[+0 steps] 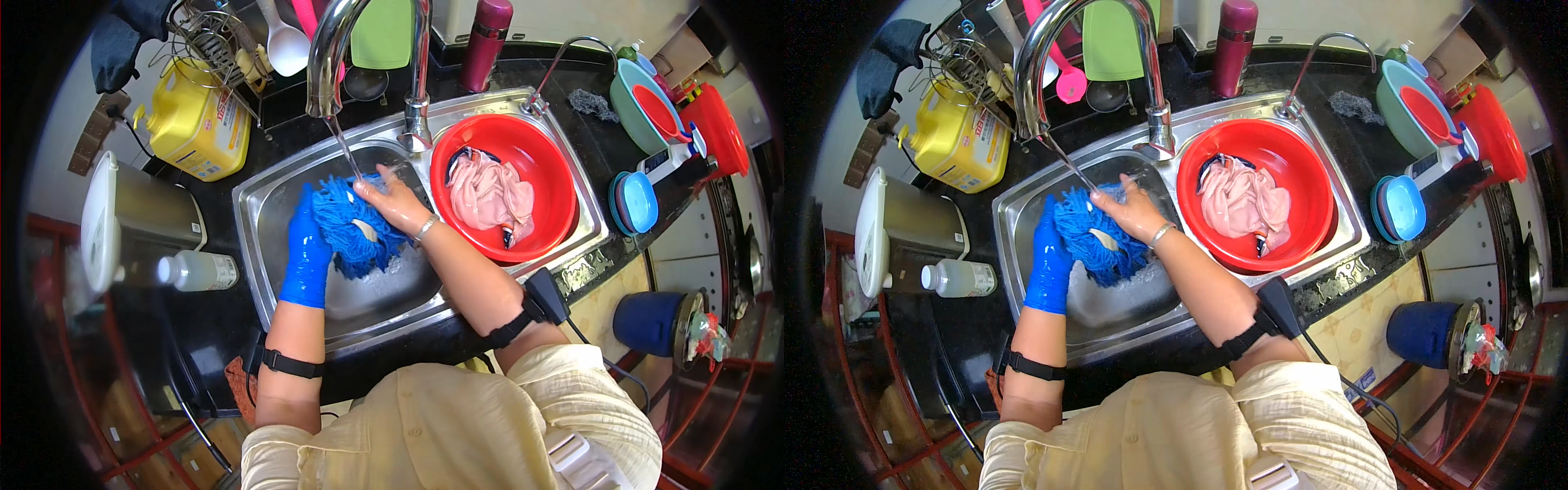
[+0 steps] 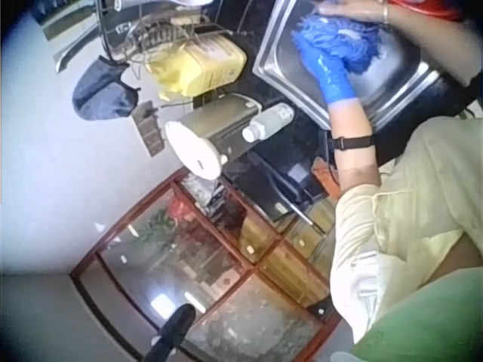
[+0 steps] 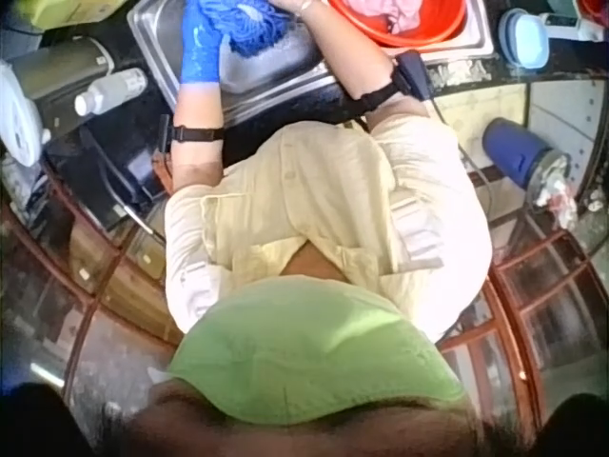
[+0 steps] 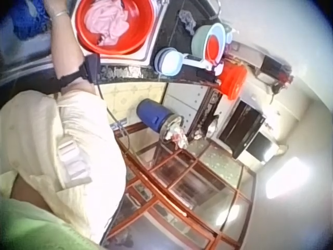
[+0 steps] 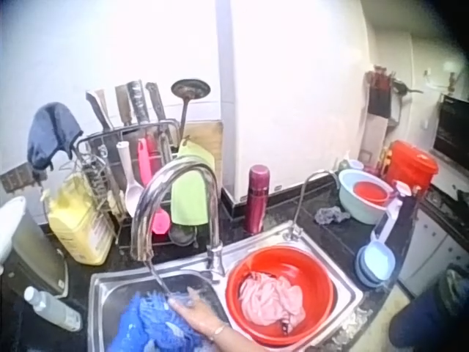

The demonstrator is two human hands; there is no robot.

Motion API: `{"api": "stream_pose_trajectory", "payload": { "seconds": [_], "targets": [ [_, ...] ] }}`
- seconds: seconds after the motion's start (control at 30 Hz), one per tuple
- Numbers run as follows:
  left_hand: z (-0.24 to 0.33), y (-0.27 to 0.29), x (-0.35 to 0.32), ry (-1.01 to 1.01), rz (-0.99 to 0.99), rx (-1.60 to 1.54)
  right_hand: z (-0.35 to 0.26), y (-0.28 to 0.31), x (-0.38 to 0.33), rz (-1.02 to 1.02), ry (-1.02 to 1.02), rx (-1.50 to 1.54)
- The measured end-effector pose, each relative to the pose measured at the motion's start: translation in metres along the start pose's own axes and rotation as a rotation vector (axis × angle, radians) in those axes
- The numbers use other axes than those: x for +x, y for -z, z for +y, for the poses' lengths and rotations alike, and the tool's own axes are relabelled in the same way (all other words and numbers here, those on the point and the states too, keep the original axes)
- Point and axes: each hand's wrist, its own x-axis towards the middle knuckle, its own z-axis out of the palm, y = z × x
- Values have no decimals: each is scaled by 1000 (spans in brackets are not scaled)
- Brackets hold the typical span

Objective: Cleaning a detachable mop head in a kitchen sink.

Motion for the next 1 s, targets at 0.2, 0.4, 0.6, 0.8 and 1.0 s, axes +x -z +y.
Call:
{"api": "stream_pose_trajectory", "payload": {
  "seconds": [0.2, 0.4, 0.6, 0.8, 1.0],
  "targets": [
    [-3, 23, -2, 34, -217, -232, -5, 1, -24, -611, 118, 332],
    [0, 35, -28, -143, -275, -42, -5, -7, -19, -436, 27, 350],
    [42, 33, -48, 93, -113, 1246, -4, 7, -7, -393, 102, 604],
    [32, 16, -41, -275, -485, 900, -8, 6, -20, -588, 170, 476],
    [14, -9, -51, -250, -438, 952, 11, 17, -27, -93, 476, 72]
  ]
}}
